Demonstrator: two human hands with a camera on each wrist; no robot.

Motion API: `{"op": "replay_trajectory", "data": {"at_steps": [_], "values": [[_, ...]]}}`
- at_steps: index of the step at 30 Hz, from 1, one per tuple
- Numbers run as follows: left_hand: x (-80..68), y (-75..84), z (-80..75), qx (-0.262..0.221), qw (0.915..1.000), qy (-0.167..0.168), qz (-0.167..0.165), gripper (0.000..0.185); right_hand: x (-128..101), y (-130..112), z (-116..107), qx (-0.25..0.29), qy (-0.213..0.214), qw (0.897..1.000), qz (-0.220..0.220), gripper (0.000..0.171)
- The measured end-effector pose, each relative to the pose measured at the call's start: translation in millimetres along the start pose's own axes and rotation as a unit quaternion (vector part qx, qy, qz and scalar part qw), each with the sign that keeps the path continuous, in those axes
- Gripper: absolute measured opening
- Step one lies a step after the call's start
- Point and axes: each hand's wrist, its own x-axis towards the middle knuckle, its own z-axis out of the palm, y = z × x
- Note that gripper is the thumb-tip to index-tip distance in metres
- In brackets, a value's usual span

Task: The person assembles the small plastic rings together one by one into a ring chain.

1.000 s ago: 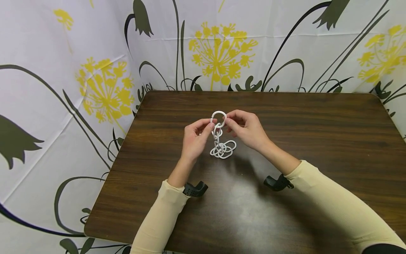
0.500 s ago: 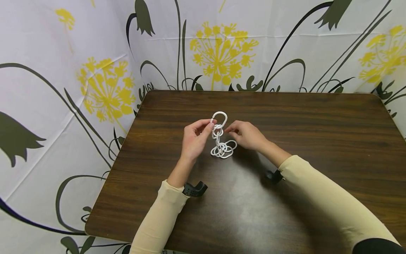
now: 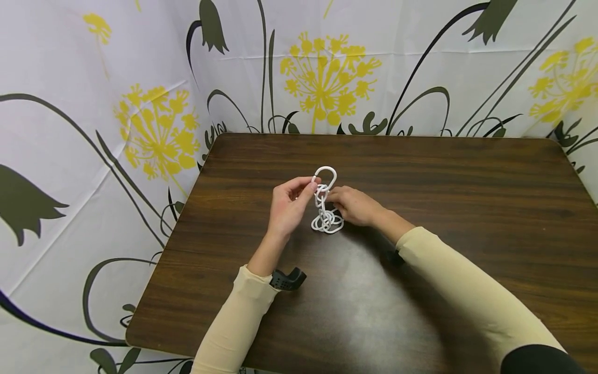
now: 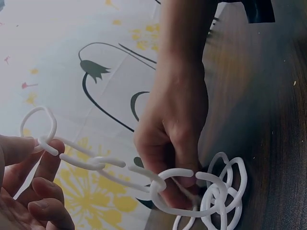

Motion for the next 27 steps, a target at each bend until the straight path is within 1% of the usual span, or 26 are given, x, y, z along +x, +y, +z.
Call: {"op": "replay_trajectory", "data": {"at_steps": [4, 8, 12, 15, 19, 27], "values": [[0.2, -0.6, 0.4, 0.002, 1.0000, 0.002, -0.002, 0.019, 0.0, -0.3, -0.6, -0.032, 0.014, 0.998, 0.051, 0.025], [0.0, -0.7, 0.5, 0.002, 1.0000, 0.001, -0.003, 0.018, -2.0, -0.9, -2.4, -0.082, 0.020, 0.991, 0.108, 0.020], [-0.1, -0.8, 0.9, 0.000, 1.0000, -0.002, -0.003, 0.019, -3.8, -1.3, -3.6, -0.111, 0.025, 0.983, 0.146, 0.025], [-0.4, -1.3, 1.1, 0.002, 1.0000, -0.004, -0.003, 0.020, -4.2, -0.9, -3.7, -0.114, 0.030, 0.980, 0.162, 0.026], [-0.8, -1.3, 1.4, 0.008, 1.0000, -0.004, -0.004, 0.019, -4.4, 0.1, -4.3, -0.113, 0.033, 0.978, 0.173, 0.022], [-1.1, -1.6, 1.5, 0.005, 1.0000, -0.003, 0.000, 0.019, -4.0, 3.6, -2.9, -0.121, 0.046, 0.977, 0.168, 0.014]]}}
